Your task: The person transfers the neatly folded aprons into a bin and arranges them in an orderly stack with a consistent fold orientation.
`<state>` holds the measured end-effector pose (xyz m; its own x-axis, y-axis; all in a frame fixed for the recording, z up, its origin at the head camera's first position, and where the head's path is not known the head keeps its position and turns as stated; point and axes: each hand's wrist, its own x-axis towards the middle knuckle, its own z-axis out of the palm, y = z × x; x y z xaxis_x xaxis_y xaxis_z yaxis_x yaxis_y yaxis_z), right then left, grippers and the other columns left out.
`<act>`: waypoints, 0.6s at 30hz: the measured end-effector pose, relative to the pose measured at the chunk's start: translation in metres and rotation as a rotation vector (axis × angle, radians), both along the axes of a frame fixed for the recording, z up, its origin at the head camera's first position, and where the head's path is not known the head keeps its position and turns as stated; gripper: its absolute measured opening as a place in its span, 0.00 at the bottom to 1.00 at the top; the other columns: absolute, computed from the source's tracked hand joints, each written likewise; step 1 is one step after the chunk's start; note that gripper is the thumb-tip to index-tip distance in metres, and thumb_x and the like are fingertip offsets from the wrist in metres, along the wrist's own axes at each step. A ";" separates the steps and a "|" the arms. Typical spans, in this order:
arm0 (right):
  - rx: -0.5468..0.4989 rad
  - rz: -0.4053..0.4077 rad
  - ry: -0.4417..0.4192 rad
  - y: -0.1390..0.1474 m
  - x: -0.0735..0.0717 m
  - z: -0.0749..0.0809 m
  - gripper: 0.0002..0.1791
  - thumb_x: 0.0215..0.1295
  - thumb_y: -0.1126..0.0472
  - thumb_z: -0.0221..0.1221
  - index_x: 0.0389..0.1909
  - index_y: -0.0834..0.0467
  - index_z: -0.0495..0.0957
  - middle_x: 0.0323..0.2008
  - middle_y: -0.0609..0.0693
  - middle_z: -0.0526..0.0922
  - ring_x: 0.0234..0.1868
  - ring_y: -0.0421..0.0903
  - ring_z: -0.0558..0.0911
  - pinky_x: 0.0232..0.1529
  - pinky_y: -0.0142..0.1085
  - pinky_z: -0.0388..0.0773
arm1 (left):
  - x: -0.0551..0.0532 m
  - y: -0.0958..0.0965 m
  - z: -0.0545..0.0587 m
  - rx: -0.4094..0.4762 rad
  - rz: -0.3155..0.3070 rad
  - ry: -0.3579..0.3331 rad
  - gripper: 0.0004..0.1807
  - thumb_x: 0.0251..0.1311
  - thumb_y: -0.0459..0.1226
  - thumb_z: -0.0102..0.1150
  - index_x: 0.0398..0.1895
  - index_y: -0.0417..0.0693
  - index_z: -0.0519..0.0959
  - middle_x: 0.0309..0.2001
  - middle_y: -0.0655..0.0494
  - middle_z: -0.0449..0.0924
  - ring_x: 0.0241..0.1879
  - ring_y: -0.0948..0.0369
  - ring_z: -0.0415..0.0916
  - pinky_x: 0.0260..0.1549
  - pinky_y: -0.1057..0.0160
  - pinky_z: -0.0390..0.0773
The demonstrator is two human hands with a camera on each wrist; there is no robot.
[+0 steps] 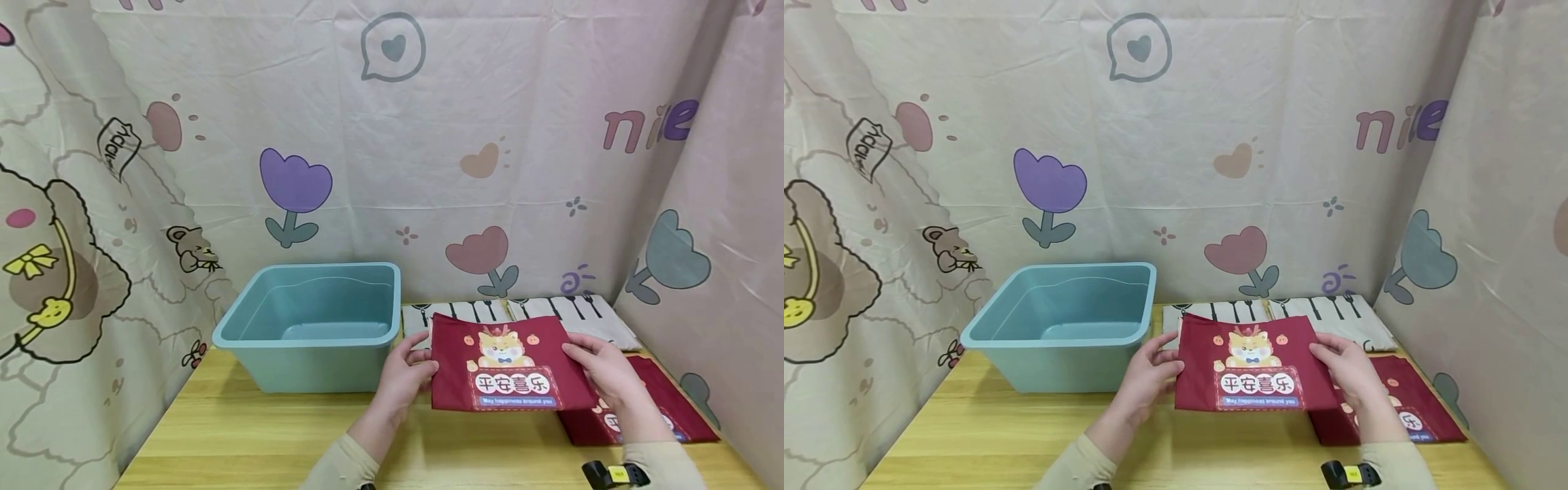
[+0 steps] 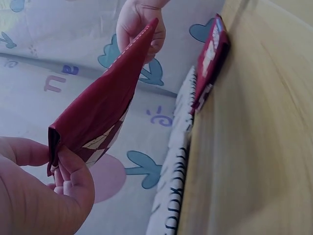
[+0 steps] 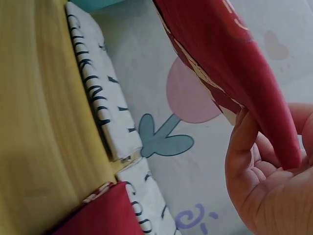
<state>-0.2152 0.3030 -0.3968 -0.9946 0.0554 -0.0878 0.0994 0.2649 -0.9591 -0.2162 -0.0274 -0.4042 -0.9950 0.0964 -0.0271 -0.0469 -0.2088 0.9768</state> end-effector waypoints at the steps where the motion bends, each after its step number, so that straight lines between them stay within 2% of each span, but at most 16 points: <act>1: 0.001 0.004 0.003 0.000 0.000 0.002 0.34 0.77 0.55 0.50 0.72 0.74 0.52 0.53 0.63 0.74 0.39 0.39 0.80 0.41 0.40 0.84 | 0.001 0.000 0.002 0.005 -0.002 0.003 0.32 0.57 0.23 0.60 0.68 0.42 0.70 0.38 0.50 0.77 0.34 0.60 0.76 0.28 0.61 0.81; 4: 0.002 0.013 0.028 0.000 0.001 0.007 0.35 0.77 0.55 0.50 0.72 0.75 0.52 0.55 0.65 0.72 0.39 0.37 0.80 0.41 0.39 0.84 | 0.002 -0.001 0.009 0.023 -0.007 0.016 0.32 0.58 0.23 0.60 0.68 0.42 0.70 0.39 0.50 0.77 0.35 0.60 0.76 0.28 0.60 0.81; 11: -0.031 0.049 0.084 -0.001 0.000 0.018 0.35 0.77 0.56 0.50 0.72 0.75 0.51 0.48 0.50 0.76 0.39 0.35 0.80 0.40 0.39 0.84 | 0.007 -0.006 0.028 0.029 -0.010 0.047 0.32 0.58 0.25 0.59 0.68 0.44 0.69 0.41 0.48 0.77 0.37 0.58 0.77 0.31 0.59 0.82; 18: -0.056 0.068 0.125 -0.012 -0.003 0.030 0.34 0.76 0.55 0.52 0.71 0.73 0.54 0.45 0.43 0.76 0.40 0.36 0.81 0.40 0.39 0.84 | 0.007 -0.019 0.045 0.018 -0.008 0.090 0.31 0.60 0.25 0.59 0.69 0.45 0.69 0.43 0.47 0.76 0.41 0.56 0.75 0.35 0.60 0.82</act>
<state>-0.2185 0.2912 -0.3665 -0.9993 -0.0144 0.0357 -0.0379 0.2122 -0.9765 -0.2088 -0.0468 -0.3596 -0.9925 0.1039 0.0637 0.0388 -0.2259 0.9734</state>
